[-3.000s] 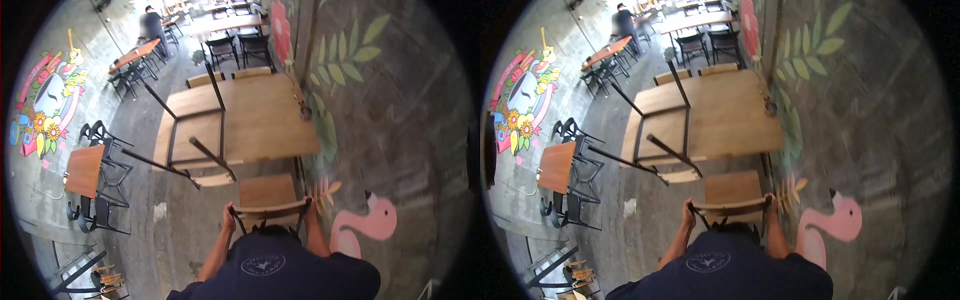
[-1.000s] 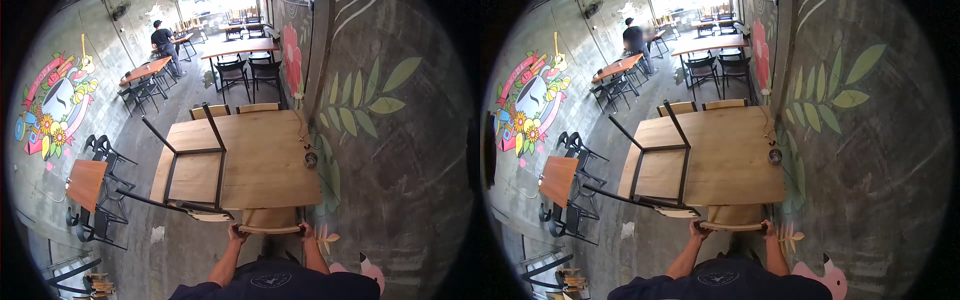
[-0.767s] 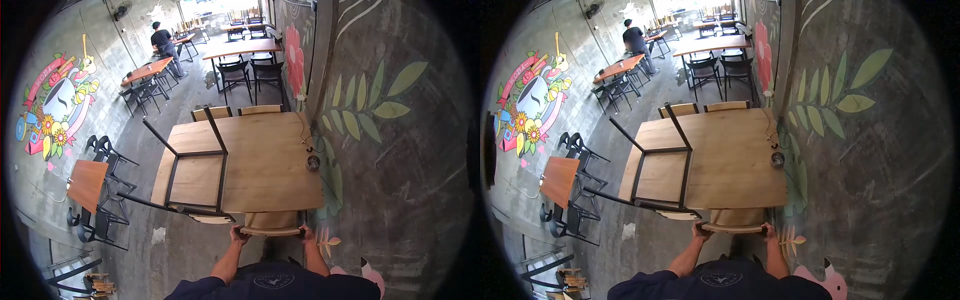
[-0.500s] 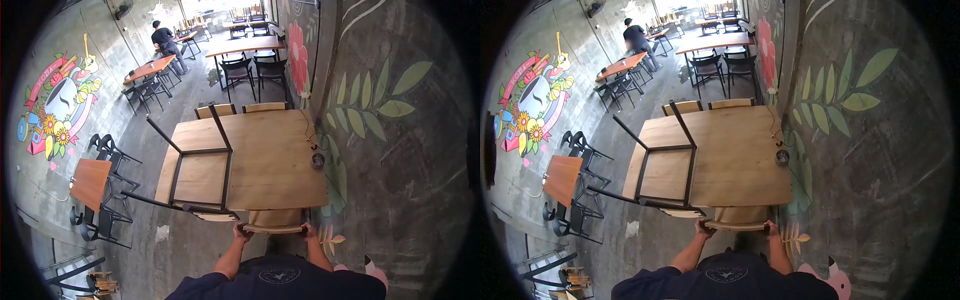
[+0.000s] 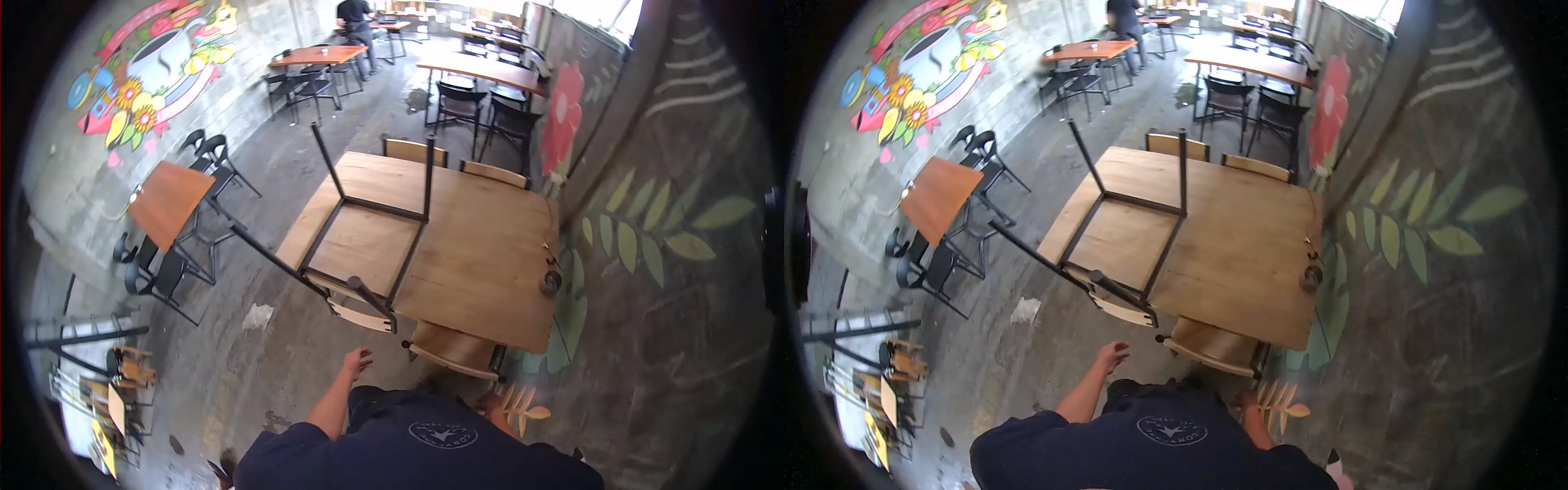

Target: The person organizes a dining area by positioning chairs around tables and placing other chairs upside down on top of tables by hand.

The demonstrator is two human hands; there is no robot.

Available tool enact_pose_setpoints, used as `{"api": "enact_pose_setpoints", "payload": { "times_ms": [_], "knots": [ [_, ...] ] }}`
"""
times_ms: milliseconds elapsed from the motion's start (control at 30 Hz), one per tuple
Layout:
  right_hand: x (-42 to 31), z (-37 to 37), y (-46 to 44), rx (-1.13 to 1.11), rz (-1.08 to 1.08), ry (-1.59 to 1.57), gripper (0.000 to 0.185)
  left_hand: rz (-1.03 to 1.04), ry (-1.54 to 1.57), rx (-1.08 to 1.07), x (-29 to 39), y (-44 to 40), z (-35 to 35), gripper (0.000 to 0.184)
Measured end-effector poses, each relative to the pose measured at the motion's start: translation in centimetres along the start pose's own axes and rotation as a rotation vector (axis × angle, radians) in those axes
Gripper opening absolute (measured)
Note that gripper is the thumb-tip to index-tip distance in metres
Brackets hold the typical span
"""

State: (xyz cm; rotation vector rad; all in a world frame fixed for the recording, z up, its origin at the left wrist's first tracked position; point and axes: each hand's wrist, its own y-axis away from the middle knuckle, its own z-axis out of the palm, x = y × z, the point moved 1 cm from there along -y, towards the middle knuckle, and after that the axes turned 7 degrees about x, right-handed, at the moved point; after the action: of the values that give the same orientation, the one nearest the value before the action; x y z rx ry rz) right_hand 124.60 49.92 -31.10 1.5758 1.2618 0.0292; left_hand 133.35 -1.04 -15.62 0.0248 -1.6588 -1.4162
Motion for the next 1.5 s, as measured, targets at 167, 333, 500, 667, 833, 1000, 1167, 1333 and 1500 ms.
{"api": "enact_pose_setpoints", "payload": {
  "times_ms": [167,333,500,667,833,1000,1167,1333,1500],
  "knots": [
    [-13.9,5.1,8.0,-0.189,-0.139,0.020,0.033,0.111,0.444,0.181,2.3,1.0,-6.4,0.028],
    [-31.5,9.9,10.2,-0.497,-0.559,-0.025,0.028,0.303,0.512,0.217,9.3,1.5,-11.3,0.022],
    [-45.2,12.4,13.4,0.108,-0.408,-0.267,0.038,0.493,0.504,0.205,21.0,2.9,-15.4,0.022],
    [-51.8,14.6,14.7,1.249,-0.722,0.040,0.053,1.008,0.330,0.263,30.4,2.9,-17.7,0.034],
    [-51.9,14.4,12.6,0.815,-0.705,-0.548,0.026,1.185,0.248,0.046,35.3,1.4,-16.8,0.037],
    [-52.1,14.9,12.5,0.771,-0.829,-0.637,0.019,1.032,0.181,-0.135,38.4,-0.6,-16.1,0.022],
    [-51.8,15.1,12.4,0.821,-0.796,-0.584,0.021,1.023,0.202,-0.183,39.2,-1.8,-15.1,0.030],
    [-52.1,15.4,12.0,0.900,-0.740,-0.580,0.017,1.008,0.174,-0.223,38.9,-2.2,-15.6,0.046],
    [-52.0,15.2,12.2,0.909,-0.686,-0.577,0.017,0.958,0.255,-0.297,38.8,-3.8,-15.5,0.049]
  ]
}}
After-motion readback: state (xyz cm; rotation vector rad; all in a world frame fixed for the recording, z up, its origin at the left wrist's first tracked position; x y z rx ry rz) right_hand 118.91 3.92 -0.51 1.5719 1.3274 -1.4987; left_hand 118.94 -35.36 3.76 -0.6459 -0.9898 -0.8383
